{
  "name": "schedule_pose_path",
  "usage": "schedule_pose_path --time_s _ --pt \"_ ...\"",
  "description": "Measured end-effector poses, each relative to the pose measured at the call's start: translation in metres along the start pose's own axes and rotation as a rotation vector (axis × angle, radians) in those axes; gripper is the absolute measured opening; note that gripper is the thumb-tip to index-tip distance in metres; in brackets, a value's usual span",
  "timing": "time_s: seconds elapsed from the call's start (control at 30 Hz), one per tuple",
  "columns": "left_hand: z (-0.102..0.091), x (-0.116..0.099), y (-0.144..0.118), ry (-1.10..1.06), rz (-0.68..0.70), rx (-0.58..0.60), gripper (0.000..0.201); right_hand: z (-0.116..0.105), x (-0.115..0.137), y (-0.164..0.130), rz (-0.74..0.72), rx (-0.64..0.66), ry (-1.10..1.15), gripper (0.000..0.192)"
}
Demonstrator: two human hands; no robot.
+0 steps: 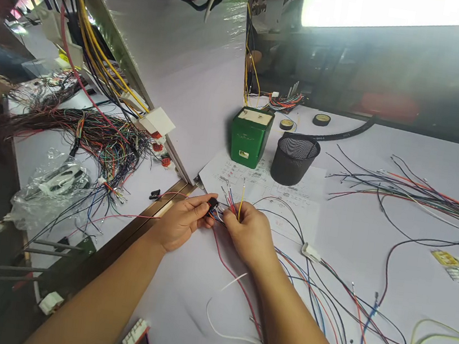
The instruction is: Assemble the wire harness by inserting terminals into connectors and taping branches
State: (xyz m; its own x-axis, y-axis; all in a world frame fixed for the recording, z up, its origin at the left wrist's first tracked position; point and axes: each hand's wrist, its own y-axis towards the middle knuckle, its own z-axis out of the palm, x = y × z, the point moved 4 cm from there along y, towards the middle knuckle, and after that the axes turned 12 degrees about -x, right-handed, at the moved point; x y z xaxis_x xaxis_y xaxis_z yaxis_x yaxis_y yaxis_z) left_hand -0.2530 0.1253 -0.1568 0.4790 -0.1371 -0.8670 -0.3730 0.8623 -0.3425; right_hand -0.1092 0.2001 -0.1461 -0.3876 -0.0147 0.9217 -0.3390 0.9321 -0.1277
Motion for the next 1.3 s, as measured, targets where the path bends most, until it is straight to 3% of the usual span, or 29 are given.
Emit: schedule_pose_path --time_s 0.37,0.57,0.77,1.0,1.3 --pt "-0.0007 0.0024 -0.0011 0.118 0.079 -0.029 0.045 0.0005 0.0033 -0.0008 -0.039 -0.022 0.009 0.02" --pt "0.0002 0.0024 -0.0007 0.134 0.076 -0.042 0.048 -0.0024 0.0052 -0.0015 -0.224 -0.178 -0.187 0.019" --pt "0.0021 0.0024 -0.0019 0.185 0.079 -0.038 0.047 0.0003 0.006 -0.0041 -0.316 -0.187 -0.258 0.014" --pt "0.0031 0.0016 -0.0022 0.187 0.077 -0.033 0.048 0.0022 0.0079 -0.0044 -0.341 -0.168 -0.275 0.019" --pt "0.0019 0.0005 -0.0029 0.161 0.024 0.003 0.043 0.0005 0.0064 -0.0023 -0.233 -0.07 -0.115 0.026"
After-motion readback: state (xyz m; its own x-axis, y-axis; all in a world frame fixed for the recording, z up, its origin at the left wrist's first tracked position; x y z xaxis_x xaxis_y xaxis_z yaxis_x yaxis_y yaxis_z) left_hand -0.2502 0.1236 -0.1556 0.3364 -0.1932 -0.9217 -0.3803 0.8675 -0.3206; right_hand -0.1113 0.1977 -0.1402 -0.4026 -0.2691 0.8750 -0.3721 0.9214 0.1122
